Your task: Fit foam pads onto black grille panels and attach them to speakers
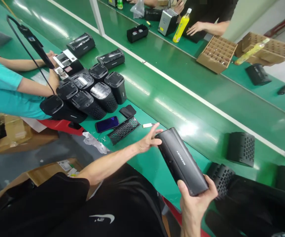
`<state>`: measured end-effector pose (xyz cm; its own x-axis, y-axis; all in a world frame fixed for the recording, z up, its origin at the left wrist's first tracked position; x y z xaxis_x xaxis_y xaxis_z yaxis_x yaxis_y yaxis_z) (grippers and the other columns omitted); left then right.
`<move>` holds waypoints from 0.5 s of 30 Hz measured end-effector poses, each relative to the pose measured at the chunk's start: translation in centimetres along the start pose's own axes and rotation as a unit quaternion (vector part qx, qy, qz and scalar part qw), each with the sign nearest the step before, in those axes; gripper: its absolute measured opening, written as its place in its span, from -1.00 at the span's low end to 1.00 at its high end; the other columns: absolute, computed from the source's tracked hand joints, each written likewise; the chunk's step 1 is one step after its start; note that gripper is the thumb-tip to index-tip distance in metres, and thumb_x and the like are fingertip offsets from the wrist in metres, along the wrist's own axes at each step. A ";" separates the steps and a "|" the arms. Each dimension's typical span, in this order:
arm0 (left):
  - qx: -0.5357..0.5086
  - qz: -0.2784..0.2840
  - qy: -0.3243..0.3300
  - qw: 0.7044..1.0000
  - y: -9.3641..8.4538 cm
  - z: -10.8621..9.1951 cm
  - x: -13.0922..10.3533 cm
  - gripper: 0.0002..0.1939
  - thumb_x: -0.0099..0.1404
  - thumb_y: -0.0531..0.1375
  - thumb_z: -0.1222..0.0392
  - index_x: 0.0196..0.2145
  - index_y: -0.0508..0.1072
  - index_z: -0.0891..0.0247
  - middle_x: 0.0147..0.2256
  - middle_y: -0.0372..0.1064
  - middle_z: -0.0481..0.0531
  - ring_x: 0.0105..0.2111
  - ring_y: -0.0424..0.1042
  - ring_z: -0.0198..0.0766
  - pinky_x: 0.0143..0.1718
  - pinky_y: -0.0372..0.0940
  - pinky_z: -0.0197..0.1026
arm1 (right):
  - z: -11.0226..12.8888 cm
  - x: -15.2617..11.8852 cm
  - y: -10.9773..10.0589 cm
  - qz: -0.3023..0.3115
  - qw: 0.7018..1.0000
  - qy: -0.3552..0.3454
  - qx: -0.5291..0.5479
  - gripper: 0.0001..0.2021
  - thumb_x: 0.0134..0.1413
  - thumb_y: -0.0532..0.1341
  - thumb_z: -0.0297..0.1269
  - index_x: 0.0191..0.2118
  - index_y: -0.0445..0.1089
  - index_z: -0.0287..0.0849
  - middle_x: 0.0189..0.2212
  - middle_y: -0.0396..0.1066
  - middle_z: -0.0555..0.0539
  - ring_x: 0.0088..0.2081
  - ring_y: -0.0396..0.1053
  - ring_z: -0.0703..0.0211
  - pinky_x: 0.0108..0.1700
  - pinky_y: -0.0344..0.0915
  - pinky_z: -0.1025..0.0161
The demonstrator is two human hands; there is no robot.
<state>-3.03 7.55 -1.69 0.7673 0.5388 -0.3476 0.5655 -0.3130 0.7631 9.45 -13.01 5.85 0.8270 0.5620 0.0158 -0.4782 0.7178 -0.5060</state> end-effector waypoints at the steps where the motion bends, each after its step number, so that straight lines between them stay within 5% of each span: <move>1: 0.078 0.034 0.021 0.996 -0.5 -1.6 0.1 0.18 -0.12 0.56 0.14 0.42 0.19 -0.02 0.35 0.22 0.14 0.36 0.19 0.09 0.32 0.11 0.09 | -0.4 -0.1 -0.8 0.014 1.000 0.011 -0.002 -0.01 -0.22 0.52 0.15 0.28 0.12 -0.09 0.21 0.16 -0.26 0.19 0.24 -0.32 0.18 0.27 -0.23; 6: 0.314 0.201 0.010 0.928 -0.3 -5.2 0.4 0.05 0.00 0.50 0.04 0.41 0.24 0.08 0.28 0.27 0.17 0.23 0.32 0.14 0.26 0.20 0.08 | -2.0 -0.2 -2.7 0.076 0.996 0.045 -0.007 0.08 -0.23 0.49 0.18 0.38 0.07 -0.07 0.24 0.18 -0.23 0.17 0.25 -0.28 0.19 0.23 -0.14; 10: 0.347 0.201 0.031 0.915 0.2 -4.5 -0.5 -0.06 0.09 0.45 -0.06 0.36 0.26 0.14 0.10 0.37 0.15 0.04 0.40 0.03 0.11 0.29 -0.03 | -2.3 -0.1 -2.9 0.087 0.995 0.053 -0.012 0.01 -0.18 0.47 0.16 0.37 0.13 -0.07 0.26 0.19 -0.22 0.17 0.26 -0.27 0.17 0.23 -0.08; 15: 0.393 0.130 0.036 0.910 -0.7 -3.2 -1.4 -0.15 0.10 0.42 -0.14 0.27 0.32 0.21 -0.04 0.39 0.09 -0.08 0.38 -0.05 0.05 0.28 -0.07 | -4.3 0.0 -1.8 0.096 0.993 0.065 0.013 -0.08 -0.16 0.44 0.18 0.29 0.21 -0.12 0.19 0.25 -0.23 0.11 0.30 -0.23 0.13 0.25 -0.08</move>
<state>-5.47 9.50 -0.06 0.9004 0.4073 -0.1531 0.4307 -0.8846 0.1792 11.55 -16.09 3.08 0.7501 0.6331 -0.1911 -0.6369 0.6137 -0.4666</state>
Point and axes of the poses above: each hand's wrist, its own x-axis towards the middle knuckle, its own y-axis out of the palm, z = x × y, the point moved 3 cm from there along x, towards the middle knuckle
